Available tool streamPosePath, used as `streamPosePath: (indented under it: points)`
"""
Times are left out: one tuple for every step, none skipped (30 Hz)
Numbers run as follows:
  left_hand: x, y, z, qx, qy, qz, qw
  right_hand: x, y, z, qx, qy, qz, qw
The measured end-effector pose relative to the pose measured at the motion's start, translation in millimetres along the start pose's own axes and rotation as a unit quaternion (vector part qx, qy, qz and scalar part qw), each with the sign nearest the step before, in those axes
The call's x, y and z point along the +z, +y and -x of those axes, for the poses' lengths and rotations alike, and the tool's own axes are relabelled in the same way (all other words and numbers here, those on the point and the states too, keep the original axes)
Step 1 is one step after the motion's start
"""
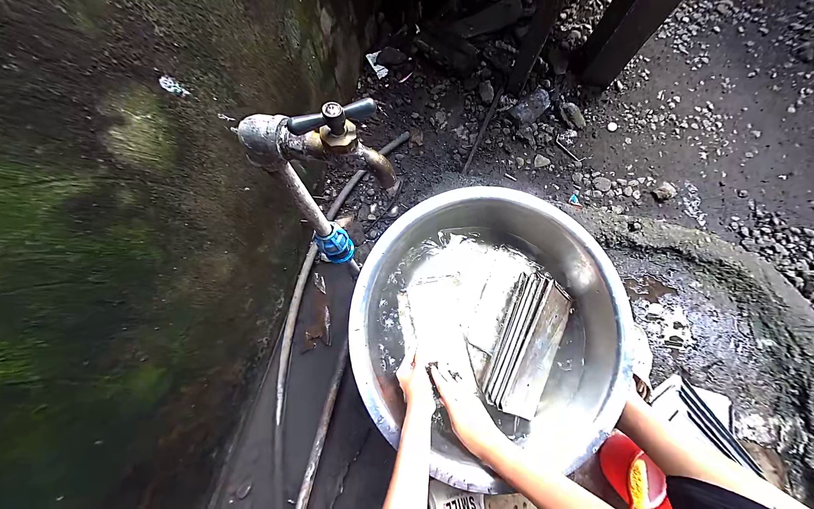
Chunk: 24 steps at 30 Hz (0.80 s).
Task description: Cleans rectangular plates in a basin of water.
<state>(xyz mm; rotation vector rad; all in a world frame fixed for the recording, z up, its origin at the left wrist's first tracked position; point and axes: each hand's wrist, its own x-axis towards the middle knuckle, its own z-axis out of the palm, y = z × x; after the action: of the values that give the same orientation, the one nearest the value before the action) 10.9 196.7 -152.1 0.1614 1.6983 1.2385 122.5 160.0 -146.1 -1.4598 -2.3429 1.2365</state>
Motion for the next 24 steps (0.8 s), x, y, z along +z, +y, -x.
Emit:
streamPosePath:
  points:
    - [1,0,-1,0.001,-0.002,-0.008,1.000,-1,3,-5,-0.010,0.007,0.015,1.000]
    - [1,1,-2,0.002,0.002,-0.012,1.000,-2,6,-17,-0.008,0.022,0.019,1.000]
    - [1,2,-2,0.000,0.000,-0.012,1.000,-4,7,-33,0.002,0.042,0.015,0.999]
    - [0,1,-2,-0.004,0.000,-0.009,1.000,-7,6,-50,0.015,0.063,0.010,0.998]
    - [1,1,-2,-0.008,0.006,-0.004,1.000,-12,5,-66,0.024,0.079,0.018,0.996]
    - [1,2,0,-0.010,0.006,0.006,1.000,-18,3,-78,0.032,0.074,0.031,0.996]
    - [1,3,0,-0.009,0.004,0.013,1.000,-22,3,-88,0.033,0.077,0.040,0.996]
    - [1,4,1,-0.006,-0.004,0.019,1.000,-24,5,-94,0.035,0.086,0.044,0.995]
    - [1,4,0,-0.003,-0.015,0.022,1.000,-25,10,-98,0.035,0.101,0.042,0.993]
    - [2,3,-1,-0.004,-0.024,0.020,1.000,-25,15,-101,0.031,0.114,0.046,0.992]
    - [3,2,-1,-0.008,-0.027,0.017,0.999,-26,20,-102,0.032,0.108,0.052,0.992]
    - [3,1,-2,-0.012,-0.025,0.015,0.999,-26,22,-101,0.032,0.094,0.055,0.994]
    - [2,0,-2,-0.012,-0.024,0.018,0.999,-25,21,-96,0.033,0.079,0.056,0.995]
    - [1,0,-2,-0.012,-0.022,0.022,0.999,-21,19,-87,0.029,0.068,0.057,0.996]
    - [0,0,-1,-0.015,-0.016,0.024,0.999,-19,15,-73,0.021,0.054,0.051,0.997]
    - [0,0,0,-0.017,-0.008,0.020,1.000,-15,12,-54,0.006,0.041,0.041,0.998]
    - [0,0,1,-0.021,-0.005,0.010,1.000,-12,11,-34,-0.013,0.025,0.032,0.999]
    - [0,0,1,-0.021,-0.003,-0.004,1.000,-9,10,-16,-0.039,0.009,0.031,0.999]
    - [0,0,2,-0.019,0.000,-0.019,1.000,-7,12,-4,-0.068,0.002,0.041,0.997]
    - [0,0,3,-0.018,-0.001,-0.031,0.999,-6,17,0,-0.089,-0.003,0.055,0.995]
    - [-1,-1,2,-0.016,-0.005,-0.038,0.999,-8,20,-3,-0.096,-0.005,0.063,0.993]
    - [-2,-2,1,-0.014,-0.008,-0.045,0.999,-10,20,-14,-0.084,-0.002,0.066,0.994]
    - [-1,-3,0,-0.010,-0.009,-0.050,0.999,-13,17,-28,-0.055,-0.002,0.068,0.996]
    - [-2,-4,-1,-0.006,-0.011,-0.057,0.998,-15,13,-43,-0.011,-0.010,0.070,0.997]
